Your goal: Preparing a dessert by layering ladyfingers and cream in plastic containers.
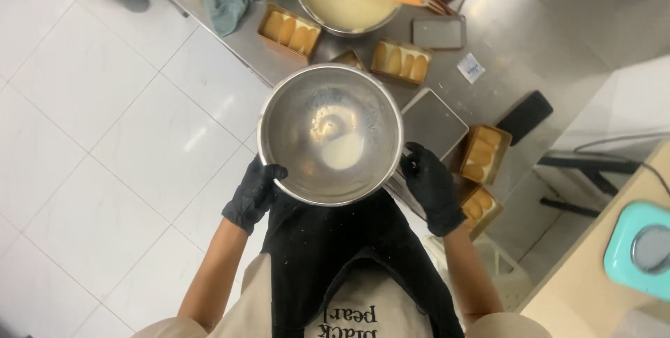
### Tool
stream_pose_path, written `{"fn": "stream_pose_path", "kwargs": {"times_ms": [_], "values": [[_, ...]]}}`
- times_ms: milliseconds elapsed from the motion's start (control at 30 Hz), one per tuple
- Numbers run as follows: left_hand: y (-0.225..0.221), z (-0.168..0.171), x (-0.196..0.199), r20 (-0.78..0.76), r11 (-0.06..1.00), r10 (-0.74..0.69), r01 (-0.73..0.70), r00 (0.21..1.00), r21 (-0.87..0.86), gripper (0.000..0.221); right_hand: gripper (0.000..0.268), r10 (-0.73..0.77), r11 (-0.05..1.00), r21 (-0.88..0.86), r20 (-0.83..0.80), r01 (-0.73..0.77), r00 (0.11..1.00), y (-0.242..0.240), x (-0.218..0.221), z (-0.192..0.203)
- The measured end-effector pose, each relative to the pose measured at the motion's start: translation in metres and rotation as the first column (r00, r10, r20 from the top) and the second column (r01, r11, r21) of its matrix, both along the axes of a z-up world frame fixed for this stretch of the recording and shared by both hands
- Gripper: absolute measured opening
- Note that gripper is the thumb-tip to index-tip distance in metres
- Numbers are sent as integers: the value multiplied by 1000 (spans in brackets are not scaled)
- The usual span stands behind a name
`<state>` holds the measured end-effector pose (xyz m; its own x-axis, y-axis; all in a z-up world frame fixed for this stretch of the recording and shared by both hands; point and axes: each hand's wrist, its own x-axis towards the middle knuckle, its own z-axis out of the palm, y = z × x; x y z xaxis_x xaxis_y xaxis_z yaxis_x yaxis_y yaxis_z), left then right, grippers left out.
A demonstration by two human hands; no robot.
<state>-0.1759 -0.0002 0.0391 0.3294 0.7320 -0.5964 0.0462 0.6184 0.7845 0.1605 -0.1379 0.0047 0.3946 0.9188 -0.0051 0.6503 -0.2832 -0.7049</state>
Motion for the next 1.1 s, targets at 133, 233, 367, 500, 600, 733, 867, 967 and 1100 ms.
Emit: {"fn": "stream_pose_path", "kwargs": {"times_ms": [133,233,367,500,600,733,867,967,1100], "values": [[15,12,-43,-40,968,238,-241,970,-77,81,37,143,920,318,269,-228,952,78,-60,32],[46,6,-69,-6,934,355,-355,935,-47,83,33,238,847,453,146,-279,960,127,-116,78],[98,-8,-113,61,904,427,-426,902,-24,80,30,387,746,585,8,-318,922,206,-171,55],[177,-3,-168,132,851,524,-524,841,-40,76,35,306,731,666,-130,-145,943,334,-194,11],[255,10,-212,159,832,552,-553,819,-45,75,46,277,790,571,-5,-225,961,448,-202,-68],[369,35,-248,174,841,532,-541,829,8,72,67,275,876,297,342,-381,899,566,-227,-179],[471,47,-253,239,873,464,-487,853,42,69,71,154,947,183,460,-263,874,590,-264,-198],[533,57,-235,278,920,370,-391,887,23,64,61,153,984,20,431,-179,889,587,-267,-264],[610,18,-210,288,937,334,-349,898,2,64,56,168,946,124,607,-301,777,573,-258,-326]]}}
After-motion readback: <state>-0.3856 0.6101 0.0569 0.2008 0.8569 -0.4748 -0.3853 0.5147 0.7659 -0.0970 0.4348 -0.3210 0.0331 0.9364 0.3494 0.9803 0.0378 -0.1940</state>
